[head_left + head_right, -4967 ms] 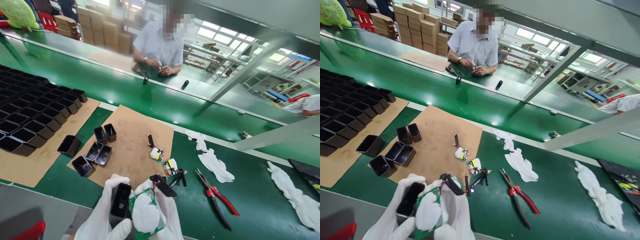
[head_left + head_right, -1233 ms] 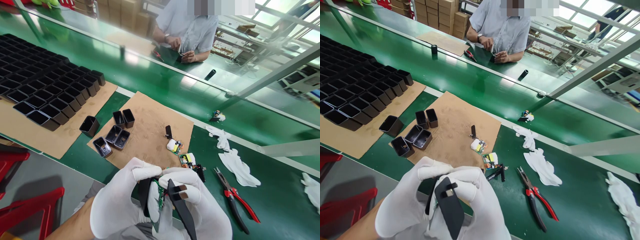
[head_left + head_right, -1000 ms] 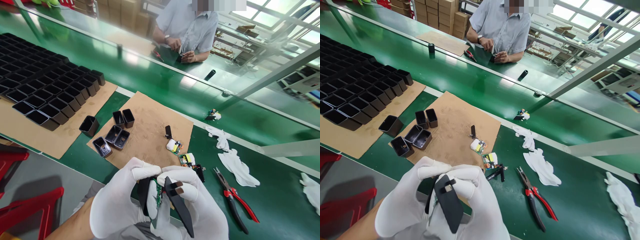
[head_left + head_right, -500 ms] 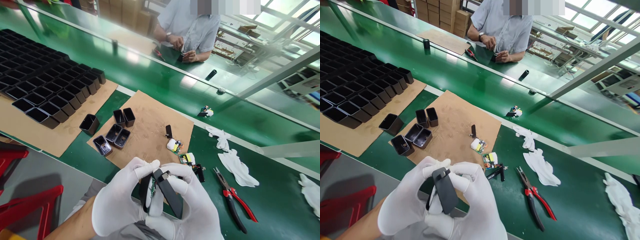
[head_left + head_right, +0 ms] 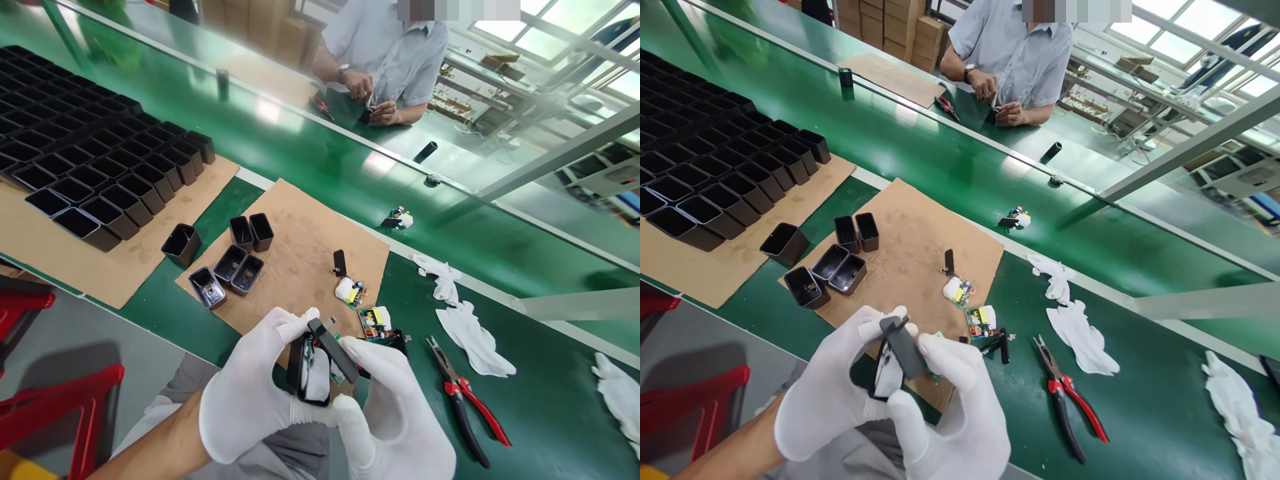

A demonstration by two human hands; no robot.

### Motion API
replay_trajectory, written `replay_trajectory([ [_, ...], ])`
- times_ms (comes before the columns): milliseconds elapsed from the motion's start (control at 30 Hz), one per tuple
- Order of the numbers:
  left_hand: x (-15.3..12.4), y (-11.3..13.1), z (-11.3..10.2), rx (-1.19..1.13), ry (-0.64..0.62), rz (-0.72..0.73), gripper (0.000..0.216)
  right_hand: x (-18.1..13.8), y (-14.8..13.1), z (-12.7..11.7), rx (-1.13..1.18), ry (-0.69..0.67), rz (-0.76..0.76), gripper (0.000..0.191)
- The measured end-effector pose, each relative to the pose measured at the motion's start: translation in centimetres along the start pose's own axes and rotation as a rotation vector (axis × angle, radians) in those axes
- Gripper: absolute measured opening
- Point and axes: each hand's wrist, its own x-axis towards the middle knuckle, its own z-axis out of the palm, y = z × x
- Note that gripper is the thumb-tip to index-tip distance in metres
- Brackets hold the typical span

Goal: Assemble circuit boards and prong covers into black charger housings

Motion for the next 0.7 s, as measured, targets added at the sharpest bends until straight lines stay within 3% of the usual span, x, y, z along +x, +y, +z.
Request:
replay_trajectory([
  [67,0.3,-0.1,0.3,0.028,0.028,-0.027,0.072,-1.4,0.0,1.0,-0.058,0.171,-0.054,0.032],
  [133,0.5,-0.4,0.6,0.035,0.065,-0.048,0.069,-2.9,0.3,1.9,-0.132,0.25,-0.139,0.044],
  [267,0.2,-0.9,0.8,-0.021,0.078,-0.042,0.061,-5.2,1.3,3.4,-0.4,0.138,-0.193,0.053],
  [367,-0.3,-1.0,0.5,0.007,0.039,-0.023,0.052,-5.6,1.7,3.9,-0.534,0.094,-0.199,0.05],
  [433,-0.5,-1.1,0.2,0.019,0.03,-0.014,0.052,-5.3,1.5,4.0,-0.481,0.117,-0.2,0.047],
  [567,-0.5,-1.3,-0.1,-0.026,0.067,0.022,0.064,-4.5,1.0,3.9,-0.238,0.17,-0.189,0.063],
  [700,-0.1,-1.6,0.0,-0.072,0.086,0.112,0.067,-5.1,1.7,3.8,-0.259,0.138,-0.176,0.051],
])
